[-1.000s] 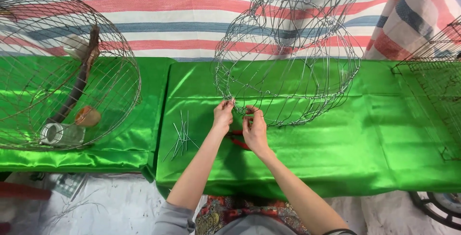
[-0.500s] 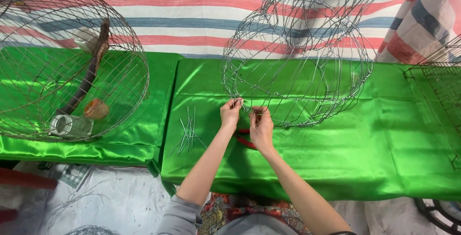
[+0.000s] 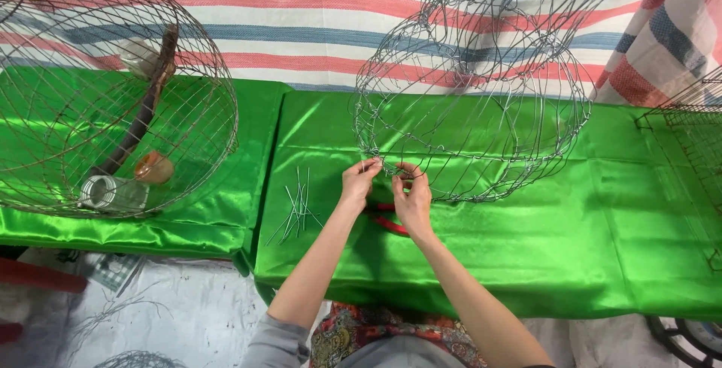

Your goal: Using pliers to attach and twist individual wire segments onto a wire cage frame to assemble it.

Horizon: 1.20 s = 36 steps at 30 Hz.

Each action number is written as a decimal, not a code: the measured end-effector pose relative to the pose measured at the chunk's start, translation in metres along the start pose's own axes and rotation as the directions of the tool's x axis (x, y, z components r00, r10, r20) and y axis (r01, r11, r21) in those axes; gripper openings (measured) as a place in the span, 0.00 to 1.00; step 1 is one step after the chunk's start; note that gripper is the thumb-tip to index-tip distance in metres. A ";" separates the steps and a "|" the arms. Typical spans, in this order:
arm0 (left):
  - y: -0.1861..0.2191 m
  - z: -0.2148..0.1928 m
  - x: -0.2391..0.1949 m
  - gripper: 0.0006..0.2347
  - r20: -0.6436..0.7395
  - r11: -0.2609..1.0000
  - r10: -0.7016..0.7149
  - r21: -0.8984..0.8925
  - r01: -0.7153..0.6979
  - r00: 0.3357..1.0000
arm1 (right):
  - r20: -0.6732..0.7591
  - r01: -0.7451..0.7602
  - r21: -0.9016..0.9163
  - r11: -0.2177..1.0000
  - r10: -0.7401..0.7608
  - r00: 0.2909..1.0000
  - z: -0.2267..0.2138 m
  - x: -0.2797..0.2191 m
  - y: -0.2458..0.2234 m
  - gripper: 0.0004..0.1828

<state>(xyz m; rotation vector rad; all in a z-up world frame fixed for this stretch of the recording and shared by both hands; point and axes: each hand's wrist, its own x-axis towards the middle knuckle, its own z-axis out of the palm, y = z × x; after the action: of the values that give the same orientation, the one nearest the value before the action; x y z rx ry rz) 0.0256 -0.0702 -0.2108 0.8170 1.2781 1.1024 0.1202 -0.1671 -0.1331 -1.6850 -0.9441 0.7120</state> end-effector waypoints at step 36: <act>0.077 0.014 -0.062 0.15 0.193 0.992 -0.079 -0.078 0.095 0.978 | -0.078 0.043 -0.031 0.999 -0.045 0.996 0.004 -0.004 -0.004 0.14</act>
<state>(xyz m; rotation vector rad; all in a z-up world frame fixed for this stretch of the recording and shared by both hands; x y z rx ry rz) 0.0291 -0.1042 -0.1166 0.7742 1.0897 0.9789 0.1133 -0.1682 -0.1306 -1.7004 -0.9375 0.6015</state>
